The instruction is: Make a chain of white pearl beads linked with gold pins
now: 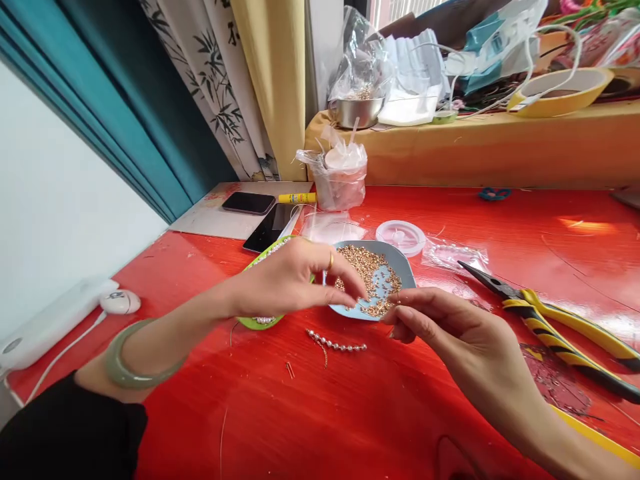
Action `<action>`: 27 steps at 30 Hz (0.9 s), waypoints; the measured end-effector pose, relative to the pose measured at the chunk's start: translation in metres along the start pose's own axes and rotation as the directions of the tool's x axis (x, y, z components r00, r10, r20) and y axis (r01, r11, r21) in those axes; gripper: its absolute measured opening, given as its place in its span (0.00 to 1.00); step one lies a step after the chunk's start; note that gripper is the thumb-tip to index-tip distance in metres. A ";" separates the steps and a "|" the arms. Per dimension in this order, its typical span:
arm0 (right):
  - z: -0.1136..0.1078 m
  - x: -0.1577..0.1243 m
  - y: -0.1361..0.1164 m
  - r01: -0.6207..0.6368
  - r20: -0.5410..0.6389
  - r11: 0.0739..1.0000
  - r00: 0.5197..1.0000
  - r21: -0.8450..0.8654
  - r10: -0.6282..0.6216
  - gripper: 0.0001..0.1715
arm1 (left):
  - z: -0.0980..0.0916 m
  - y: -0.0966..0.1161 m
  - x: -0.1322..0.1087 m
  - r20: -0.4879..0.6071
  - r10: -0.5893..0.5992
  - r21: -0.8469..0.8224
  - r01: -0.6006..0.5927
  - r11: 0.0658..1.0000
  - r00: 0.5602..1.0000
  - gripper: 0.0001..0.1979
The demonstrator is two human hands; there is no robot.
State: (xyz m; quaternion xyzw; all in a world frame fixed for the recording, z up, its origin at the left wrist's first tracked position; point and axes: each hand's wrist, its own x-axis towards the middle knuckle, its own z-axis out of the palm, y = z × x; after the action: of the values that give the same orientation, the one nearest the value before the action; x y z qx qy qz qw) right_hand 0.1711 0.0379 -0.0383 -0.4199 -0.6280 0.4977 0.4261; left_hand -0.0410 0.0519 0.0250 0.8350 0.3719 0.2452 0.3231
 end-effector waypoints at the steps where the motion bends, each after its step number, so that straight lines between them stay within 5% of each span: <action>1: 0.001 0.000 -0.001 0.003 -0.001 1.000 1.000 0.014 -0.003 0.06 | -0.001 0.001 -0.008 0.076 -0.008 0.020 0.007 1.000 0.997 0.05; 4: 0.002 -0.001 -0.003 0.016 -0.015 0.999 1.000 0.031 -0.016 0.08 | 0.002 0.000 -0.041 0.172 0.021 0.079 -0.035 0.996 0.985 0.06; 10: -0.001 -0.001 -0.005 -0.006 -0.067 0.999 0.998 -0.049 0.003 0.06 | 0.025 -0.018 -0.109 0.059 0.056 0.377 -0.074 0.923 0.997 0.06; 13: -0.002 -0.001 -0.007 0.009 -0.083 0.994 0.996 -0.105 -0.018 0.07 | 0.036 -0.020 -0.126 0.020 0.027 0.358 -0.033 0.933 0.999 0.06; 21: -0.001 0.000 -0.010 0.011 -0.084 0.982 0.996 -0.187 -0.027 0.07 | 0.059 0.000 -0.122 0.118 -0.181 0.293 0.140 0.946 0.976 0.20; 27: -0.003 0.002 -0.011 0.019 -0.103 0.989 0.994 -0.148 -0.034 0.08 | 0.063 -0.025 -0.091 -0.148 -0.176 0.515 0.228 0.826 0.973 0.16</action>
State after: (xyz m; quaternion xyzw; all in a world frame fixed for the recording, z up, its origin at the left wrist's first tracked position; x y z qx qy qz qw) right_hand 0.1720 0.0384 -0.0270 -0.4674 -0.6453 0.4217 0.4328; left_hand -0.0664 -0.0284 -0.0501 0.8348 0.5261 0.1368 0.0871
